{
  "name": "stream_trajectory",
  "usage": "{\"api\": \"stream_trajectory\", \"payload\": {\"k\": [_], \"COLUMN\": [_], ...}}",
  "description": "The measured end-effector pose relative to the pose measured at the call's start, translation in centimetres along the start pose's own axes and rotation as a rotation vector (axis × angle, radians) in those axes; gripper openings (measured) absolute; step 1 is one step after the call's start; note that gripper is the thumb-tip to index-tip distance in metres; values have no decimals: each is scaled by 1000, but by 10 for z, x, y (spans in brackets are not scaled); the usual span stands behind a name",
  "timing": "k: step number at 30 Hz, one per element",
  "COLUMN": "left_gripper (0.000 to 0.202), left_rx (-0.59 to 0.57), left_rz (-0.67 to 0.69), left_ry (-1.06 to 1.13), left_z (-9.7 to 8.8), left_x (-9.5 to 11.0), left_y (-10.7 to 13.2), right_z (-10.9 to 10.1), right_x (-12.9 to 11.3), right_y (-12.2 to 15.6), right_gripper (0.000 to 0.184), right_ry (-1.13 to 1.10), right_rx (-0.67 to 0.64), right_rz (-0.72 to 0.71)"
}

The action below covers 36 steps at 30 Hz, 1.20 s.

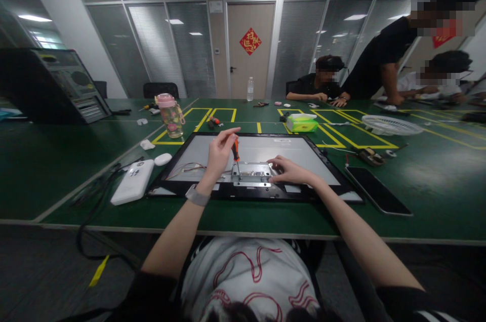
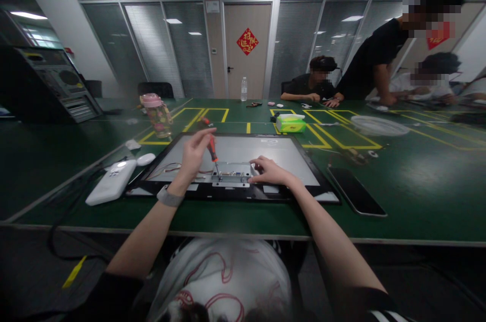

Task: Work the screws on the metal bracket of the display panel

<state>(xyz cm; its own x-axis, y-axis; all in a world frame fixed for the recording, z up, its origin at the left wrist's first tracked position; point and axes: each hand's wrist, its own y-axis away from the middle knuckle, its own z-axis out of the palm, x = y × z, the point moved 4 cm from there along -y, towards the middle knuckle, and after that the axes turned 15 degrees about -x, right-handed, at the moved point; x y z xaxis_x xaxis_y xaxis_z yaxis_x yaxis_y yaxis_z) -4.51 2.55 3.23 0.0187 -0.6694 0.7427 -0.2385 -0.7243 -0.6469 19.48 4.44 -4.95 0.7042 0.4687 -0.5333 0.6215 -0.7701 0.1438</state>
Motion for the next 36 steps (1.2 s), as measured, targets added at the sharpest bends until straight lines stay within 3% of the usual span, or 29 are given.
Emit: {"api": "stream_trajectory", "payload": {"k": [9, 17, 20, 25, 32, 36], "left_gripper": [29, 16, 18, 33, 22, 27], "left_rx": [-94, 16, 7, -82, -2, -24], "left_rz": [4, 25, 20, -21, 6, 1], "left_ry": [218, -83, -41, 215, -56, 98], "left_z": [5, -1, -2, 3, 1, 1], "left_x": [-11, -3, -5, -11, 0, -9], "left_y": [-3, 0, -1, -2, 1, -2], "right_z": [-1, -1, -1, 0, 0, 0], "right_x": [-5, -4, -3, -2, -4, -4], "right_y": [2, 2, 2, 1, 2, 1], "right_gripper": [70, 72, 70, 69, 71, 72], "right_ry": [-8, -8, -9, -4, 1, -1], "right_rx": [-1, -16, -14, -1, -2, 1], "right_rz": [10, 4, 5, -2, 5, 4]}}
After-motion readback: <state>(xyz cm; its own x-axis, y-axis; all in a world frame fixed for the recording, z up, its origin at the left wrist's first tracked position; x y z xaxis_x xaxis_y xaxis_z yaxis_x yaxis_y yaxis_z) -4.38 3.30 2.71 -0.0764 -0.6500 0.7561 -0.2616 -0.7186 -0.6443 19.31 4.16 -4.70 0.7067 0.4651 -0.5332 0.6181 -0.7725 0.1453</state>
